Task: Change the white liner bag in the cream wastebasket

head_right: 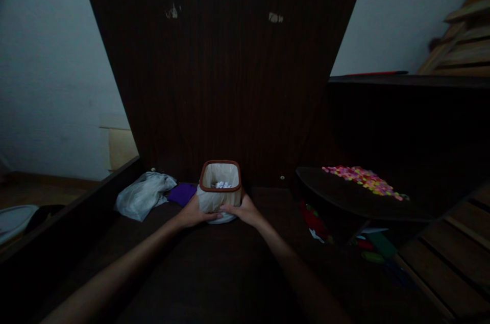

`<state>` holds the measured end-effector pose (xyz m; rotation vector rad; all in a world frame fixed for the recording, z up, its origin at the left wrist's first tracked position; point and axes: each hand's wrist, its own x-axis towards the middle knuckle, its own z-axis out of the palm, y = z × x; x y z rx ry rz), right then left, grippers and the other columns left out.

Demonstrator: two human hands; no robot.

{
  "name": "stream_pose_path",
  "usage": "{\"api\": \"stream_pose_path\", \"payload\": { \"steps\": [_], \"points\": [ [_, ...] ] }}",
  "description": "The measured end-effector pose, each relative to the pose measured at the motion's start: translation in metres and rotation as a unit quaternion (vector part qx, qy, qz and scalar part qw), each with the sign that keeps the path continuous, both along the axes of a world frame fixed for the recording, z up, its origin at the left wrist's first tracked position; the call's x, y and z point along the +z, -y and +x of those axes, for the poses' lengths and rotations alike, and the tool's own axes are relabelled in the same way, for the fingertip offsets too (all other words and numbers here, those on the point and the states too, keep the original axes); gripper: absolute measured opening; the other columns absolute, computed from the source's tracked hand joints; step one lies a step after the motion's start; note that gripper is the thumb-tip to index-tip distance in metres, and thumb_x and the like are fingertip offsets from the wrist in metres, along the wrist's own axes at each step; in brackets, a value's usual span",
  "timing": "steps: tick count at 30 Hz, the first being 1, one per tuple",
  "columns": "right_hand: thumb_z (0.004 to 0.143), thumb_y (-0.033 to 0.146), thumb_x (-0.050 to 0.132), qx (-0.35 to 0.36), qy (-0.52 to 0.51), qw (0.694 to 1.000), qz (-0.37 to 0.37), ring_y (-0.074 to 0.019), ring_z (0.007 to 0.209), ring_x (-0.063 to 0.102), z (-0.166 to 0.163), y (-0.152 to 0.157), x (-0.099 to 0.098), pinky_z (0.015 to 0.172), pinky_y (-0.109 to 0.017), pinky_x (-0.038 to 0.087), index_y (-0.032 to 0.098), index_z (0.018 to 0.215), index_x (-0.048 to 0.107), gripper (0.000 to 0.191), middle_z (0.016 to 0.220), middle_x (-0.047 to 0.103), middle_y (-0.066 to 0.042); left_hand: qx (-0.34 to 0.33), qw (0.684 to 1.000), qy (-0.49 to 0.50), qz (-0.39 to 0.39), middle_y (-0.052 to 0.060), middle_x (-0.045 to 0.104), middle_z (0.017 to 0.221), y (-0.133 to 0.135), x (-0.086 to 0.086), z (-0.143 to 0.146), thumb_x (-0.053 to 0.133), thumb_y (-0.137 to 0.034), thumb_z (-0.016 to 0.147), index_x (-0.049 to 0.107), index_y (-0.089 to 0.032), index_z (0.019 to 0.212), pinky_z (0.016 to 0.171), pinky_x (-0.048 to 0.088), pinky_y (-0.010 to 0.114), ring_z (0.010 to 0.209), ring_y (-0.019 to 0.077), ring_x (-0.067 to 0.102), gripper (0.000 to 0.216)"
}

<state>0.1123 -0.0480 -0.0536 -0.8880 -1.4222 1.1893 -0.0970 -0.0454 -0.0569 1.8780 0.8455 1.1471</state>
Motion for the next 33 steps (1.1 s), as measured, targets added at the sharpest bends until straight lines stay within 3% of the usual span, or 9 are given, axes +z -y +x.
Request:
{"api": "stream_pose_path", "payload": {
  "steps": [9,16,21,24,29,33],
  "points": [
    [0.053,0.036,0.094,-0.027,0.004,1.000,-0.004,-0.0289,0.105,0.071,-0.001,-0.027,-0.009,0.101,-0.052,0.052,0.020,0.113,0.068,0.068,0.110,0.078,-0.008,-0.012,1.000,0.013,-0.016,0.019,0.060,0.131,-0.026,0.001,-0.003,0.090,-0.050,0.063,0.037,-0.013,0.149,0.120,0.025,0.062,0.127,0.0347,0.057,0.107],
    [0.055,0.038,0.093,-0.027,0.023,0.999,-0.004,-0.0316,0.112,0.067,0.002,-0.028,-0.006,0.106,-0.056,0.047,0.019,0.117,0.068,0.070,0.118,0.074,-0.010,-0.011,1.000,-0.005,0.011,0.018,0.059,0.134,-0.033,0.005,-0.007,0.091,-0.047,0.062,0.038,-0.014,0.150,0.121,0.028,0.058,0.131,0.0377,0.054,0.109],
    [0.051,0.039,0.095,-0.029,0.116,0.992,0.025,-0.0347,0.142,0.044,0.023,-0.014,0.008,0.120,-0.057,0.027,0.020,0.139,0.055,0.099,0.151,0.051,-0.015,-0.010,0.999,-0.045,0.014,0.019,0.044,0.153,-0.022,0.021,-0.028,0.096,-0.042,0.053,0.032,-0.019,0.155,0.123,0.025,0.058,0.144,0.0388,0.039,0.122],
    [0.050,0.044,0.095,-0.039,0.192,0.980,0.025,-0.0358,0.150,0.031,0.043,-0.002,0.015,0.122,-0.059,0.020,0.022,0.150,0.045,0.114,0.162,0.035,-0.017,0.048,0.994,-0.102,0.009,0.022,0.042,0.155,-0.013,0.035,-0.049,0.094,-0.044,0.056,0.036,-0.019,0.153,0.121,0.028,0.059,0.143,0.0401,0.041,0.116],
    [0.070,0.064,0.079,-0.041,0.365,0.930,0.001,-0.0347,0.154,0.020,0.067,0.023,0.031,0.125,-0.056,0.015,0.017,0.155,0.039,0.105,0.165,0.025,-0.018,0.182,0.958,-0.194,0.107,0.019,0.058,0.140,0.008,0.055,-0.075,0.070,-0.051,0.084,0.049,-0.017,0.140,0.112,0.041,0.056,0.132,0.0366,0.055,0.069],
    [0.088,0.070,0.055,0.031,0.537,0.843,-0.009,-0.0345,0.156,0.010,0.064,0.054,0.042,0.126,-0.053,0.014,0.008,0.157,0.033,0.095,0.167,0.016,-0.018,0.185,0.935,-0.261,0.155,0.015,0.066,0.125,0.041,0.060,-0.077,0.059,-0.042,0.092,0.057,-0.017,0.128,0.103,0.050,0.052,0.118,0.0318,0.063,0.044]
  ]
}}
